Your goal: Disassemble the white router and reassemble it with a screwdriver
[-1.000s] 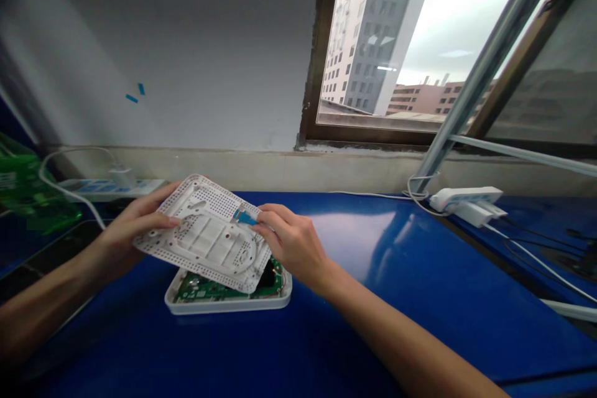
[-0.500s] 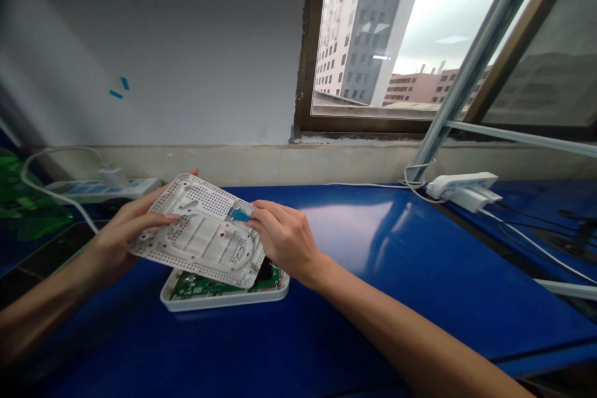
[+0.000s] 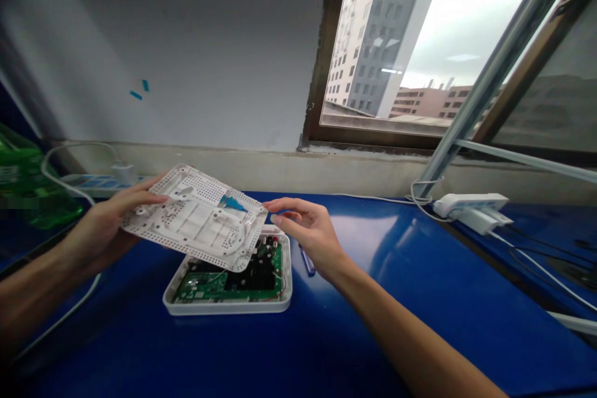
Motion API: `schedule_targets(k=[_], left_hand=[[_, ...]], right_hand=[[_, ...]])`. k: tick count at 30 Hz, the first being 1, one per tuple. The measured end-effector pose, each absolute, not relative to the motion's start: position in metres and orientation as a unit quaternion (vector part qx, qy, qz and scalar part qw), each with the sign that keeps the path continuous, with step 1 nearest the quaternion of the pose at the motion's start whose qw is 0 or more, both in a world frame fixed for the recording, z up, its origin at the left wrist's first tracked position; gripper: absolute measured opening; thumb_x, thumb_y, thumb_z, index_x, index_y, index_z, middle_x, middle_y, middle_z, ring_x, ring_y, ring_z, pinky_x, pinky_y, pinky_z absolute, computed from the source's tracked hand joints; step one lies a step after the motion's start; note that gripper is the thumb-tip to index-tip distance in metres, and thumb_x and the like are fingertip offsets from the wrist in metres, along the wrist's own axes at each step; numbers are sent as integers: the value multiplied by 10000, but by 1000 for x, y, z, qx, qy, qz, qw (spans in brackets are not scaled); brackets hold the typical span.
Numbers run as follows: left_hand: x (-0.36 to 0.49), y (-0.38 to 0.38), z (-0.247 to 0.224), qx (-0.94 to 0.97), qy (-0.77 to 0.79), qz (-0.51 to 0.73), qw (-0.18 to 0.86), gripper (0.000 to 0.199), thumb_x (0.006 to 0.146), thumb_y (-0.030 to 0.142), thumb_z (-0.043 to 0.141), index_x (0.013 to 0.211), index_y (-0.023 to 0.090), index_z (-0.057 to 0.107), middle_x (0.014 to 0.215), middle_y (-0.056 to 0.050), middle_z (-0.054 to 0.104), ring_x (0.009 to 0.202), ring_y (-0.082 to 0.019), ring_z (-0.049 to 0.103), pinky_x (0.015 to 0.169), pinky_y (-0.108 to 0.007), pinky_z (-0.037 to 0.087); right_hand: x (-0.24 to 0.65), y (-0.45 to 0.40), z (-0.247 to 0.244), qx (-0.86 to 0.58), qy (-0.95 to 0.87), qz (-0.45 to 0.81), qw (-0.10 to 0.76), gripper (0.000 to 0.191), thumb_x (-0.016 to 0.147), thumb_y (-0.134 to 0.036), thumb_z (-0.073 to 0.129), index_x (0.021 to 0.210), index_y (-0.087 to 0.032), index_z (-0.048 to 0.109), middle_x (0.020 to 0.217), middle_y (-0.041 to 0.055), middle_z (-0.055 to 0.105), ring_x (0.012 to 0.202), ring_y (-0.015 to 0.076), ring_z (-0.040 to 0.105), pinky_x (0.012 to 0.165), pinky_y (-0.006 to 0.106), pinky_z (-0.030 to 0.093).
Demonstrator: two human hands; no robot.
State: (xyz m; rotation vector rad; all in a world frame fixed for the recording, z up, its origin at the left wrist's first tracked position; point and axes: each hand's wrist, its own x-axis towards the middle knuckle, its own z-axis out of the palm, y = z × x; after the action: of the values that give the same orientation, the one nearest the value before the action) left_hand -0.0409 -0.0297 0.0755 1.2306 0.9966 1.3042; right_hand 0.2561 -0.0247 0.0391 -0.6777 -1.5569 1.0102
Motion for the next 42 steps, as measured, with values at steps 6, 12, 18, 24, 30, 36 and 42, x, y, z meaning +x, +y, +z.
schedule_targets(k=[6,12,18,24,30,36,42], left_hand=[[-49,-28,82,528,426,518,520,738,740,225,799,1438,236,561,1129,-55,781,791,-172,755,666,-197,592],[-51,-28,85,569,425,503,493,574,784,247,796,1340,229,656,1094,-63,790,810,-200,760,771,-302,621],[-55,-29,88,603,433,496,450,504,776,266,813,1270,255,710,1052,-32,800,857,-208,759,861,-332,604],[-59,-31,92,657,436,465,402,396,833,317,781,1224,274,735,1137,-21,780,943,-216,747,942,-358,576],[-57,-35,92,640,462,493,365,338,803,351,822,1130,274,777,1011,-25,802,916,-230,744,878,-372,599],[-60,-32,86,655,462,538,262,187,731,304,855,910,260,823,984,-35,799,965,-256,719,974,-440,546],[-50,-32,81,700,379,554,245,121,710,179,839,779,274,806,915,2,786,1082,-263,688,1109,-502,446]], right_hand=[[256,-25,34,-316,-624,459,548,145,835,-312,792,960,-239,803,1035,65,784,972,199,699,912,369,516],[258,-23,32,-296,-612,478,556,142,808,-306,821,929,-232,810,977,67,796,938,200,722,870,354,544],[259,-23,31,-285,-605,489,560,142,794,-305,834,908,-224,811,958,70,797,928,207,730,859,359,562],[261,-24,31,-285,-611,490,553,137,808,-302,822,919,-221,814,975,75,797,918,192,725,854,342,554],[262,-25,35,-270,-602,505,557,132,788,-282,832,895,-211,802,932,62,795,876,168,720,831,308,544],[263,-28,39,-242,-599,518,560,121,735,-274,857,811,-211,788,848,40,771,802,158,692,761,300,551],[268,-29,39,-209,-647,507,530,87,767,-288,837,829,-237,804,851,45,764,821,181,670,775,353,551]])
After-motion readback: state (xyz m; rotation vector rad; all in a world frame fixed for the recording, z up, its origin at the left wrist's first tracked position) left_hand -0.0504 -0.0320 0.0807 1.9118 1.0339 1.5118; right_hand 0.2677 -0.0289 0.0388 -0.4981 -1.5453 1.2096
